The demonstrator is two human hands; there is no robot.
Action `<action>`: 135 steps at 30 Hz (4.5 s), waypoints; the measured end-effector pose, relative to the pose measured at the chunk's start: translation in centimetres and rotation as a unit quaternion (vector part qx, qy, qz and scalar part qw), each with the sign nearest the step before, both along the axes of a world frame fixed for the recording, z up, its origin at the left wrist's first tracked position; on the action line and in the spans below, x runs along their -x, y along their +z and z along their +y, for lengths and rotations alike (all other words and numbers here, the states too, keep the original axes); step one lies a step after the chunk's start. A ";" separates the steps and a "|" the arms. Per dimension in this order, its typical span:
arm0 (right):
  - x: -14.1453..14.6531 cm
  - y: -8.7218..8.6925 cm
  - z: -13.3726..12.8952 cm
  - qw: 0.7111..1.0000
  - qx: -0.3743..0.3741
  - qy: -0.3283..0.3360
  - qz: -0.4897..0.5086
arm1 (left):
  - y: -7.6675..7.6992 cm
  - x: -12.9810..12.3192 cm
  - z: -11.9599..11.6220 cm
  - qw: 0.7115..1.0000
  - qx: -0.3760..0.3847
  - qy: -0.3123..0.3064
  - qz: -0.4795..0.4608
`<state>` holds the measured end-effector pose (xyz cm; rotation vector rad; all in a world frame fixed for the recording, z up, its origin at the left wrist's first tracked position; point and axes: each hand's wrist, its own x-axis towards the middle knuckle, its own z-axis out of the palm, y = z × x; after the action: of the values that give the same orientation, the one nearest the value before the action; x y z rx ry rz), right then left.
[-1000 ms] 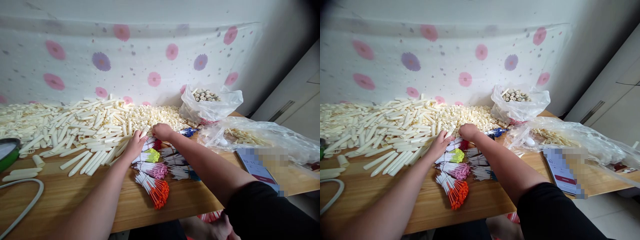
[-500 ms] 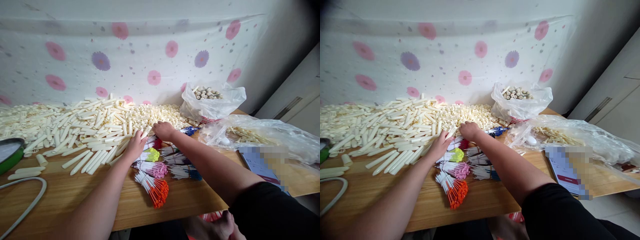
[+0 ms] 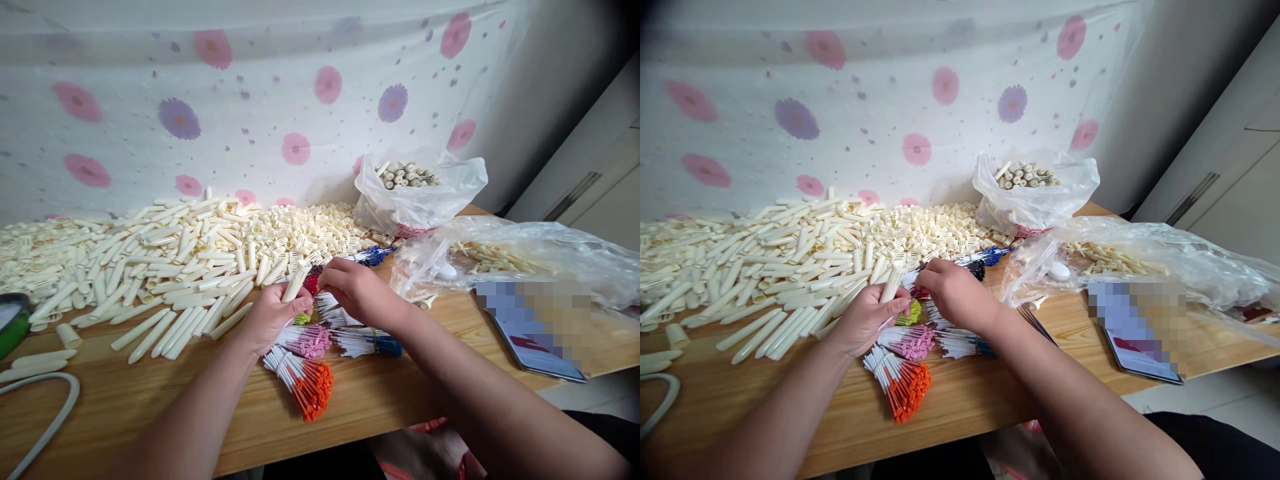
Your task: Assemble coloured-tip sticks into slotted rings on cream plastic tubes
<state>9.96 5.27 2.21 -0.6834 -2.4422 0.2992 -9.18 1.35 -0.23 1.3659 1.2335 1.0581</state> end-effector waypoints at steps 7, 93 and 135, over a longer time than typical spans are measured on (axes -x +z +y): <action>0.1 -1.8 0.1 0.967 0.149 -0.043 0.203 | 0.1 -0.3 -0.2 0.999 0.003 0.020 -0.029; 1.5 -2.7 -2.9 0.872 0.238 -0.032 0.426 | 0.0 1.7 -0.5 0.765 -0.480 0.094 0.418; 1.1 -0.4 4.5 0.941 -0.014 -0.180 -0.287 | -2.4 3.6 2.8 0.947 -0.092 0.141 0.274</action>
<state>8.84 9.79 1.81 -1.3327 -2.7674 -0.1010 -12.75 4.10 -2.59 1.7368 1.8151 1.0395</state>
